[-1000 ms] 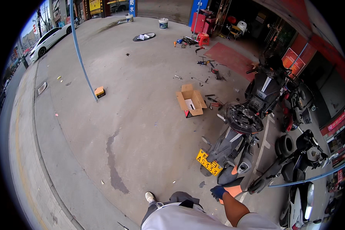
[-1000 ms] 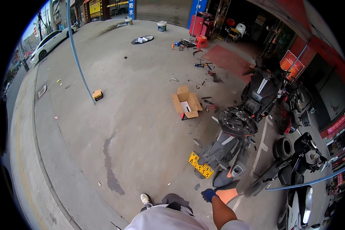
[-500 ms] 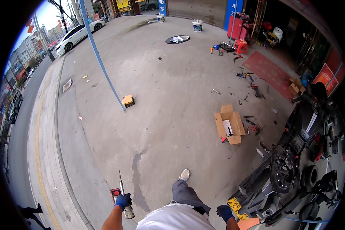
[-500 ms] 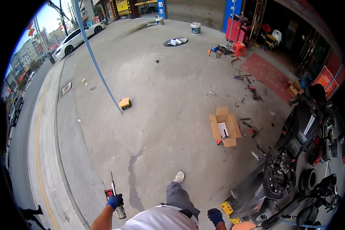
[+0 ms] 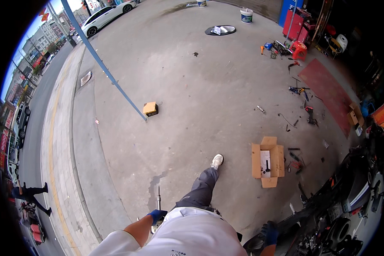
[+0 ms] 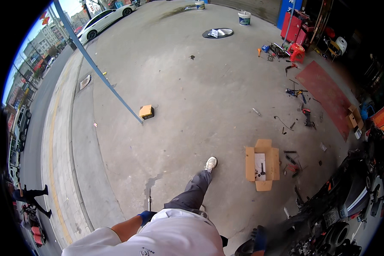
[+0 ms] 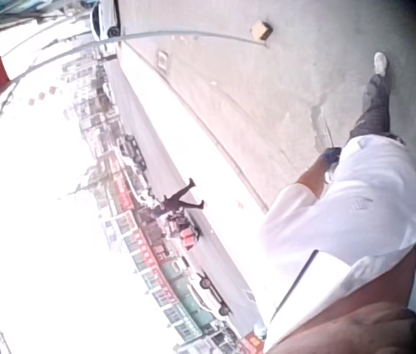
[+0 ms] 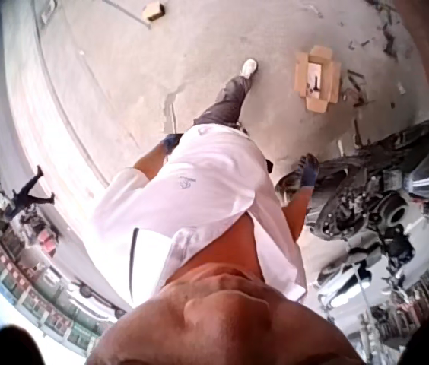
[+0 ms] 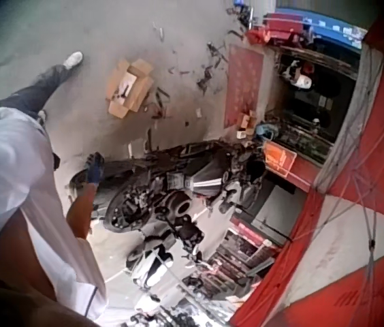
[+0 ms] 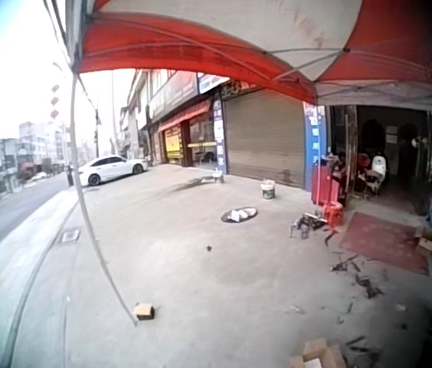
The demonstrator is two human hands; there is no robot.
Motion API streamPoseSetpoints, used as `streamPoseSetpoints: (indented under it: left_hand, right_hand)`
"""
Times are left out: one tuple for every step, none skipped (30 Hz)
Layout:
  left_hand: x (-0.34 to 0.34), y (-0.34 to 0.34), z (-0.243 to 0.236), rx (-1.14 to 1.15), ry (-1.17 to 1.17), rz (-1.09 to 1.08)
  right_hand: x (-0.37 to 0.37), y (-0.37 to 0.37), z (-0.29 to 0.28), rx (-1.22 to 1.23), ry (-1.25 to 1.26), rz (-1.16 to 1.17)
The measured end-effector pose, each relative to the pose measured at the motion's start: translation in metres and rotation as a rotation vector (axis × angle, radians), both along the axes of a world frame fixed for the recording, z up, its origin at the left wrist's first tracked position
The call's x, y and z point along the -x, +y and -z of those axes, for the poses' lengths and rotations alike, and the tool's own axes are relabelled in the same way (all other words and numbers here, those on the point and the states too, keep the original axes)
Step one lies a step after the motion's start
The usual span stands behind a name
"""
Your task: The person uses a cordless impact wrench to remove bolts from the motorcycle's frame and side panels. They then detach and remove the motorcycle's fuel tank, placing it aside.
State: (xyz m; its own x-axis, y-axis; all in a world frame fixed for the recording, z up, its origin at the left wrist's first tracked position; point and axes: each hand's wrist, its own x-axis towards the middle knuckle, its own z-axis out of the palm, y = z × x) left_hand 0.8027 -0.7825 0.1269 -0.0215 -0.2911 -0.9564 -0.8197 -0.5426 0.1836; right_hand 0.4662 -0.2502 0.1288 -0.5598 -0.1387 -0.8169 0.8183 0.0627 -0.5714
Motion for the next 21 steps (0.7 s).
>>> streamPoseSetpoints:
  left_hand:
    - [0.036, -0.001, -0.008, -0.011, -0.025, 0.011]
    - [0.075, -0.005, -0.027, -0.028, -0.057, 0.042]
    - [0.105, -0.006, -0.034, -0.064, -0.087, 0.078]
    - [0.109, -0.015, -0.019, -0.004, 0.065, 0.255]
    - [0.134, -0.024, -0.006, -0.053, 0.078, 0.253]
    - [0.166, -0.039, 0.007, -0.086, 0.090, 0.257]
    - [0.195, -0.059, 0.014, -0.097, 0.091, 0.245]
    - [0.223, -0.072, 0.020, -0.116, 0.089, 0.229]
    - [0.254, -0.082, 0.026, -0.130, 0.090, 0.207]
    - [0.286, -0.091, 0.031, -0.139, 0.097, 0.174]
    - [0.315, -0.101, 0.028, -0.143, 0.094, 0.138]
    - [0.351, -0.118, 0.028, -0.231, 0.104, 0.050]
    - [0.408, -0.113, -0.017, -0.175, 0.168, -0.012]
    - [0.427, -0.144, 0.010, -0.157, 0.246, 0.048]
    - [0.461, -0.154, 0.000, -0.149, 0.373, 0.053]
    - [0.498, -0.159, -0.025, -0.104, 0.487, 0.045]
    - [0.526, -0.170, -0.049, -0.111, 0.512, 0.107]
    - [0.553, -0.172, -0.070, -0.122, 0.602, 0.107]
    - [0.568, -0.195, -0.059, -0.078, 0.623, 0.135]
    - [0.587, -0.203, -0.059, -0.041, 0.654, 0.194]
    - [0.605, -0.205, -0.062, -0.028, 0.666, 0.222]
  right_hand:
    - [0.007, 0.033, 0.022, 0.056, -0.182, 0.032]
    - [-0.011, 0.036, 0.020, -0.112, -0.156, 0.034]
    - [-0.018, 0.033, 0.023, -0.280, -0.141, -0.009]
    - [-0.015, 0.003, -0.008, -0.396, -0.049, -0.172]
    - [-0.010, -0.006, -0.020, -0.465, 0.018, -0.316]
    - [-0.001, -0.020, -0.035, -0.482, -0.102, -0.254]
    - [0.017, -0.063, -0.072, -0.447, -0.067, -0.047]
    - [0.022, -0.067, -0.087, -0.411, -0.126, 0.029]
    - [0.030, -0.067, -0.099, -0.368, -0.174, 0.100]
    - [0.040, -0.067, -0.107, -0.319, -0.211, 0.161]
    - [0.042, -0.068, -0.113, -0.258, -0.134, 0.213]
    - [0.051, -0.070, -0.117, -0.308, -0.104, 0.228]
    - [0.054, -0.072, -0.116, -0.362, -0.086, 0.269]
    - [0.070, -0.079, -0.117, -0.411, -0.049, 0.296]
    - [0.082, -0.079, -0.112, -0.397, -0.049, 0.317]
    - [0.097, -0.081, -0.111, -0.380, -0.053, 0.330]
    - [0.117, -0.098, -0.116, -0.466, -0.025, 0.326]
    - [0.124, -0.096, -0.103, -0.485, 0.027, 0.281]
    - [0.149, -0.113, -0.109, -0.515, 0.060, 0.240]
    - [0.159, -0.115, -0.107, -0.521, 0.082, 0.204]
    - [0.165, -0.114, -0.105, -0.517, 0.075, 0.233]
